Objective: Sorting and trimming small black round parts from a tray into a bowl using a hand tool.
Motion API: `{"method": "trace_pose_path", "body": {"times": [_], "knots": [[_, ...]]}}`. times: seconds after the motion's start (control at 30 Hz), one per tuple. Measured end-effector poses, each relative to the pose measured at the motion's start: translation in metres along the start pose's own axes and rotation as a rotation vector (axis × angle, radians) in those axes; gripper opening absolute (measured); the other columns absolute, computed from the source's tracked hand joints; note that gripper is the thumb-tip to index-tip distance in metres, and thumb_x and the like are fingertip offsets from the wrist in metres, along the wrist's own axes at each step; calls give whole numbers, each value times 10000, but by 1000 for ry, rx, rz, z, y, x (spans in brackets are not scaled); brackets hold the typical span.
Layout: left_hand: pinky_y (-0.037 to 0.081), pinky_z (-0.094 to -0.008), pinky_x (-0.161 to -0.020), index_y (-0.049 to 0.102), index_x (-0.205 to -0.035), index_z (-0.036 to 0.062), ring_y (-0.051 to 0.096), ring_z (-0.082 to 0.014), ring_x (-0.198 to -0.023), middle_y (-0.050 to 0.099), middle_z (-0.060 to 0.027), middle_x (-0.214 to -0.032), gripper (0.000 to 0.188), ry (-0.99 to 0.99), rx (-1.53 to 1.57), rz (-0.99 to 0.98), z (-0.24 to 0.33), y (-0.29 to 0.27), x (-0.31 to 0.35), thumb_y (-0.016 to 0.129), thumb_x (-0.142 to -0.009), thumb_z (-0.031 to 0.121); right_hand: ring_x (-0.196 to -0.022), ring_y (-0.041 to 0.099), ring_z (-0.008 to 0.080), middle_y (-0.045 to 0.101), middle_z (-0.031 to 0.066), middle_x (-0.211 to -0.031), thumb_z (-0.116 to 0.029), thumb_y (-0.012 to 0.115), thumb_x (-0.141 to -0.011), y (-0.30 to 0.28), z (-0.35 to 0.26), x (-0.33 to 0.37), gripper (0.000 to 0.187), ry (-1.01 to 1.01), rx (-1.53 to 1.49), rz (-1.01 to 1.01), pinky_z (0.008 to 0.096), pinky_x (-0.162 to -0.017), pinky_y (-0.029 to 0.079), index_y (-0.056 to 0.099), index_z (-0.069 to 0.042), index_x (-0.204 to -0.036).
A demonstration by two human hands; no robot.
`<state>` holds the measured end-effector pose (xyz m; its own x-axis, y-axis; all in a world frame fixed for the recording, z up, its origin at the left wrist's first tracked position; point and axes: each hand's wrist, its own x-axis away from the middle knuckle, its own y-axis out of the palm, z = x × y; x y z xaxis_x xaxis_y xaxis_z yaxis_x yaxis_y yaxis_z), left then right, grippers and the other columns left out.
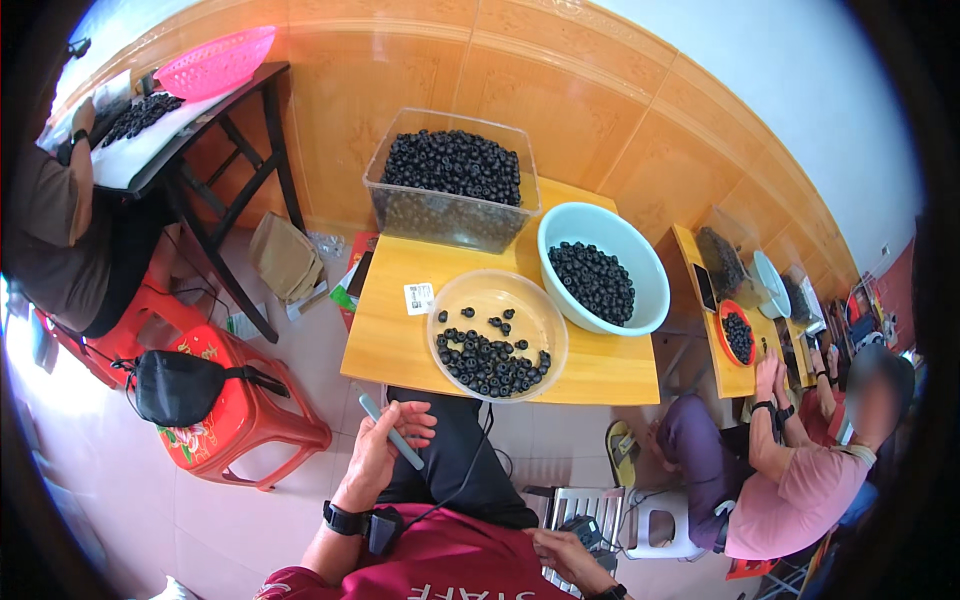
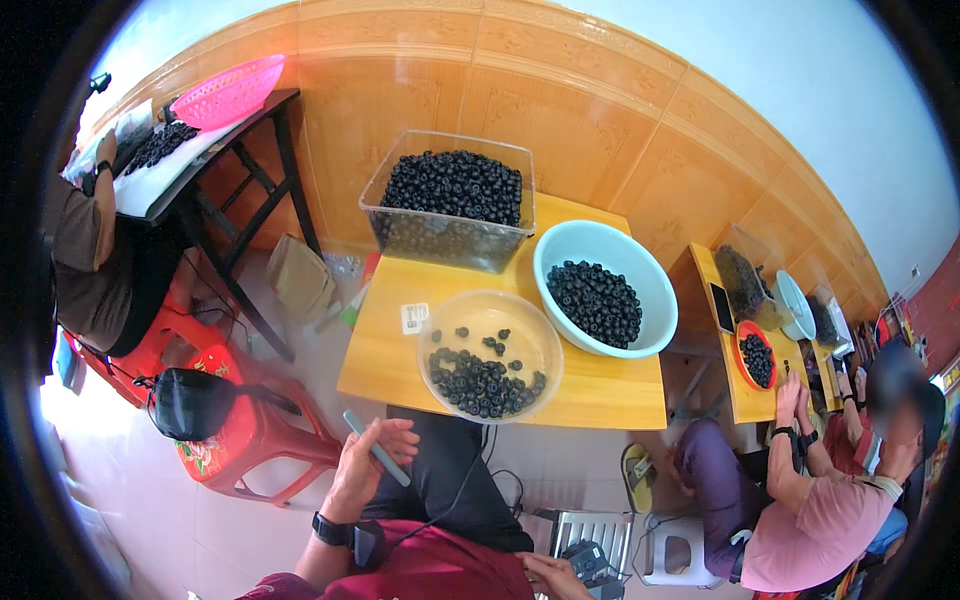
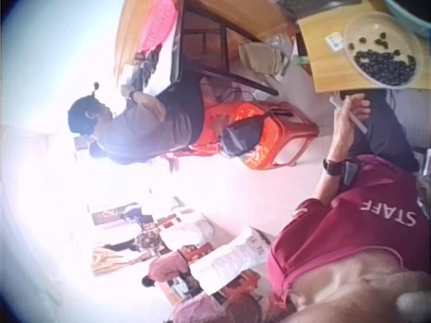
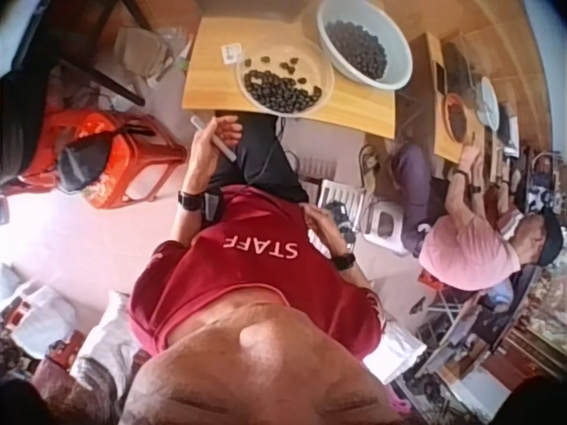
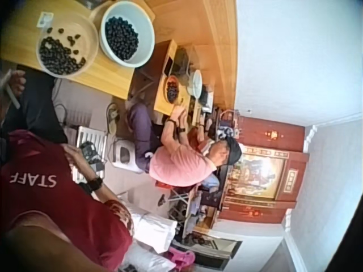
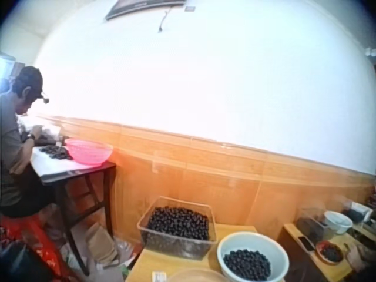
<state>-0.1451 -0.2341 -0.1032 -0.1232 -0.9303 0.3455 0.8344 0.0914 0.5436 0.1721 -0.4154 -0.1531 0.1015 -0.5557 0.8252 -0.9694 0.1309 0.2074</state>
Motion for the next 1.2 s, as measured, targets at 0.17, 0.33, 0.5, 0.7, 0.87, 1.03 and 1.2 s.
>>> {"method": "trace_pose_path", "body": {"times": [0.17, 0.33, 0.5, 0.7, 0.87, 1.03, 1.2], "knots": [[506, -300, -734, 595, -1078, -22, 626, -181, -807, 651, -119, -931, 444, -32, -22, -40, -1, 5, 4, 441, -947, 373, -909, 630, 161, 633, 82, -1036, -43, 536, -882, -55, 63, -19, 254, 236, 78, -31, 268, -766, 515, 562, 9, -1129], [503, -293, -731, 596, -1073, -17, 626, -177, -807, 651, -120, -933, 436, -34, -37, -53, -8, 1, 6, 440, -948, 370, -675, 604, 99, 663, 64, -770, -246, 694, -811, -61, 73, -47, 314, 129, 539, 20, 232, -618, 491, 671, 45, -928], [500, -294, -733, 591, -1072, -23, 624, -179, -809, 650, -121, -929, 440, -48, -40, -42, -14, -4, 7, 443, -947, 372, -618, 559, 91, 641, 38, -662, -391, 604, -868, -14, 34, -33, 421, 51, 666, 22, 241, -564, 449, 700, 16, -816], [497, -296, -735, 587, -1073, -26, 619, -180, -811, 646, -120, -934, 448, -47, -54, -78, -13, 0, 9, 447, -943, 379, -767, 590, 55, 668, 24, -904, -301, 590, -902, 16, 11, -12, 364, -153, 261, -157, 188, -671, 471, 646, 29, -1044], [489, -299, -739, 591, -1069, -20, 614, -180, -804, 645, -116, -926, 433, -50, -30, -61, -14, -4, 10, 455, -939, 370, -958, 601, 155, 609, 97, -1120, -237, 557, -916, 24, -2, 23, 340, 27, -94, -221, 262, -832, 461, 614, 36, -1111], [487, -296, -734, 595, -1060, -16, 615, -179, -802, 647, -111, -914, 425, -50, -23, -64, -14, -4, 13, 467, -933, 369, -1168, 489, 193, 519, 97, -1263, 65, 506, -839, 26, 38, 13, 376, -350, -304, -18, 315, -997, 378, 525, 51, -1214], [487, -296, -733, 596, -1056, -20, 614, -176, -798, 648, -111, -902, 433, -60, -37, -63, -16, -9, 12, 471, -930, 376, -963, 596, 291, 547, 185, -1096, 78, 654, -671, 31, 40, 12, 471, -989, 920, 458, 342, -781, 493, 564, -11, -1125]]}}
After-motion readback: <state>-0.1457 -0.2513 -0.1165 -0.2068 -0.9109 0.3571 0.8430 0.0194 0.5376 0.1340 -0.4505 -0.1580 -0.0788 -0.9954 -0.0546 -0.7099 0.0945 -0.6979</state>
